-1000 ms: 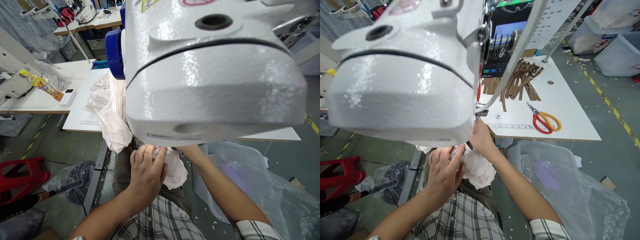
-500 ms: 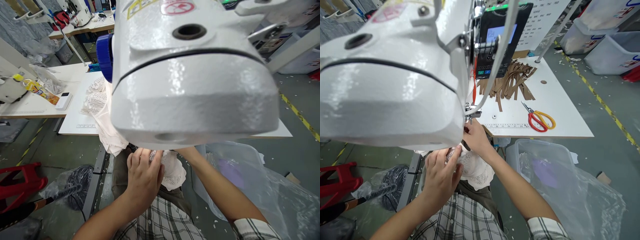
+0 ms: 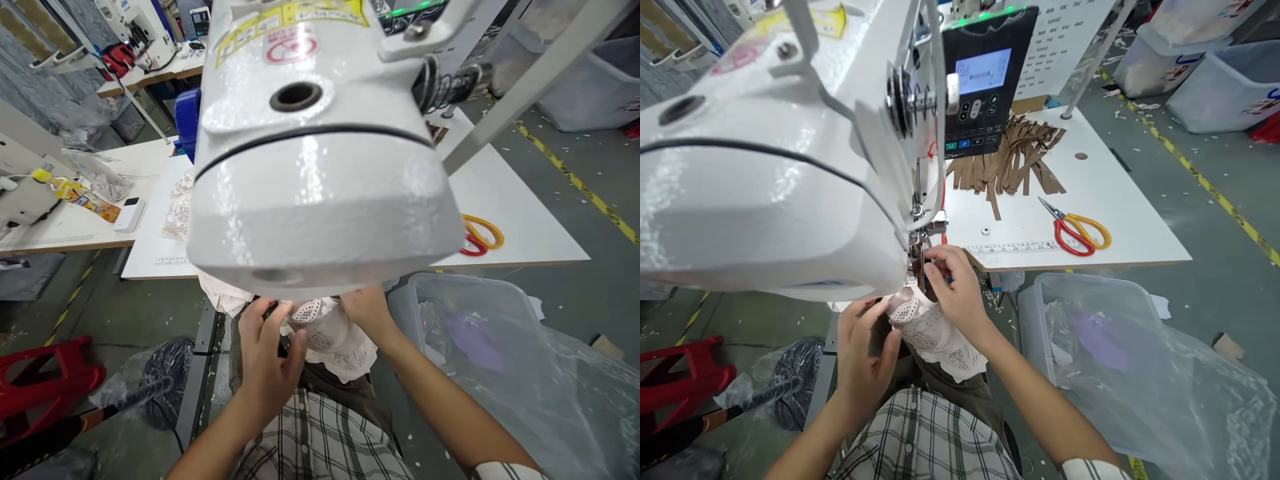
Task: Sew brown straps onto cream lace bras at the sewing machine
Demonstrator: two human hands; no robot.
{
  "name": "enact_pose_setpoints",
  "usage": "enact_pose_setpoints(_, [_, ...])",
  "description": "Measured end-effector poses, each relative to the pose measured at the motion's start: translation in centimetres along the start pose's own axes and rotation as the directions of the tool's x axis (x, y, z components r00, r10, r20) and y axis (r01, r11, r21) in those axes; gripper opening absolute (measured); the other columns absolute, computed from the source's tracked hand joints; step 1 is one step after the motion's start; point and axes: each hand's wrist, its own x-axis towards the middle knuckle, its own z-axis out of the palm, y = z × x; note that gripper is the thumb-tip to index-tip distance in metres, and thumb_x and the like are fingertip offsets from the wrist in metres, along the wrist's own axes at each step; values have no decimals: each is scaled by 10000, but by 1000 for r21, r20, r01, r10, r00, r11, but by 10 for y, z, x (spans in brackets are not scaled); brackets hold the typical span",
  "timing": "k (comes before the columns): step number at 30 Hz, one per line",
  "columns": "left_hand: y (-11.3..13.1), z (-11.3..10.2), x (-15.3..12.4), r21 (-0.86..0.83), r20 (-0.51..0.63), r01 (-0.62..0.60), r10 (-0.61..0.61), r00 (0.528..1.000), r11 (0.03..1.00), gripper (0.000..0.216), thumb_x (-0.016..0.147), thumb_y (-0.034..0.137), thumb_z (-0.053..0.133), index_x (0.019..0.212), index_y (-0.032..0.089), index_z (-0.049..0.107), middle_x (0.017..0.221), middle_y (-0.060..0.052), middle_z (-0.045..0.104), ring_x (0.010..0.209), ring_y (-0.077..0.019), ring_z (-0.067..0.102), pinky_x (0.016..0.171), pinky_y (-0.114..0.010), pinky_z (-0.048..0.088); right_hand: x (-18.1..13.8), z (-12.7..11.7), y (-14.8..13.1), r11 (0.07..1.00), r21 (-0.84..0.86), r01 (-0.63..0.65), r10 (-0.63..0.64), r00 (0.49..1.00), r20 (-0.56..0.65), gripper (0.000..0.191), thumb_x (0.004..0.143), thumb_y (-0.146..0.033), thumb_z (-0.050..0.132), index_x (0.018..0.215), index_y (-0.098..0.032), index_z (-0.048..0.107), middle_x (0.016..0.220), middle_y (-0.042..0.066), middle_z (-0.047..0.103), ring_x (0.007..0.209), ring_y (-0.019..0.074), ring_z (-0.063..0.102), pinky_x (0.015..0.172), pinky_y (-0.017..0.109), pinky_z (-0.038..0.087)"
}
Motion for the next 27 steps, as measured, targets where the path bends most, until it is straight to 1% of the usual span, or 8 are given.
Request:
enact_pose_setpoints(3, [-10,2,1,-185,57,203,-196,979,962,337,958,321,563,1270,201,524,1232,-141,562,1214,-271,536,1018,-430,463,-15,-3,6,996,73,-47,45,999,26,281,959,-451,528,1100,-228,622,1068,74,672,970,213,628,832,351,521])
enact_pose_setpoints(5, [-15,5,4,-376,163,351,-312,936,857,310,979,377,529,1236,204,528,1215,-126,588,1177,-252,569,1009,-407,475,-24,-4,6,990,107,-87,81,995,54,296,945,-489,549,1061,-223,611,1008,68,668,928,199,629,725,304,504])
enact_pose_setpoints(8, [-20,9,10,-596,365,496,-337,868,631,313,1002,437,477,1215,214,532,1174,-104,627,1105,-225,614,967,-362,502,-32,-4,1,990,95,-103,96,992,78,340,916,-551,571,1010,-225,588,950,69,649,878,193,622,583,260,437])
enact_pose_setpoints(9, [-21,10,12,-618,413,526,-327,850,584,322,1002,455,469,1200,212,541,1142,-97,638,1082,-222,621,946,-351,510,-34,-4,-2,992,84,-92,85,993,84,344,908,-559,580,993,-226,580,925,62,643,855,187,617,579,258,430])
enact_pose_setpoints(11, [-24,11,15,-615,456,560,-328,827,555,353,992,490,472,1179,205,561,1066,-83,650,1032,-222,625,908,-339,518,-36,-3,-5,996,65,-55,49,996,81,341,895,-559,600,965,-227,569,874,41,627,803,170,599,615,265,442])
enact_pose_setpoints(17, [-27,11,14,-626,464,606,-390,795,491,423,957,510,546,1231,190,564,1012,-79,663,945,-212,629,870,-331,528,-36,0,-8,999,-4,-52,52,994,93,335,873,-543,629,964,-226,568,818,8,592,707,143,542,633,272,435])
enact_pose_setpoints(22, [-24,11,13,-680,401,590,-454,796,435,343,950,467,582,1150,189,576,984,-52,653,918,-177,625,828,-287,517,-38,2,-8,997,-14,-78,79,992,96,360,868,-565,628,978,-229,560,827,3,574,696,138,519,596,265,408])
enact_pose_setpoints(27, [-21,9,14,-670,333,580,-511,792,462,332,933,468,612,1087,176,575,942,-42,651,841,-148,620,749,-254,506,-38,3,-12,996,-6,-84,84,992,97,360,870,-560,629,975,-226,547,830,3,559,712,138,520,602,261,415])
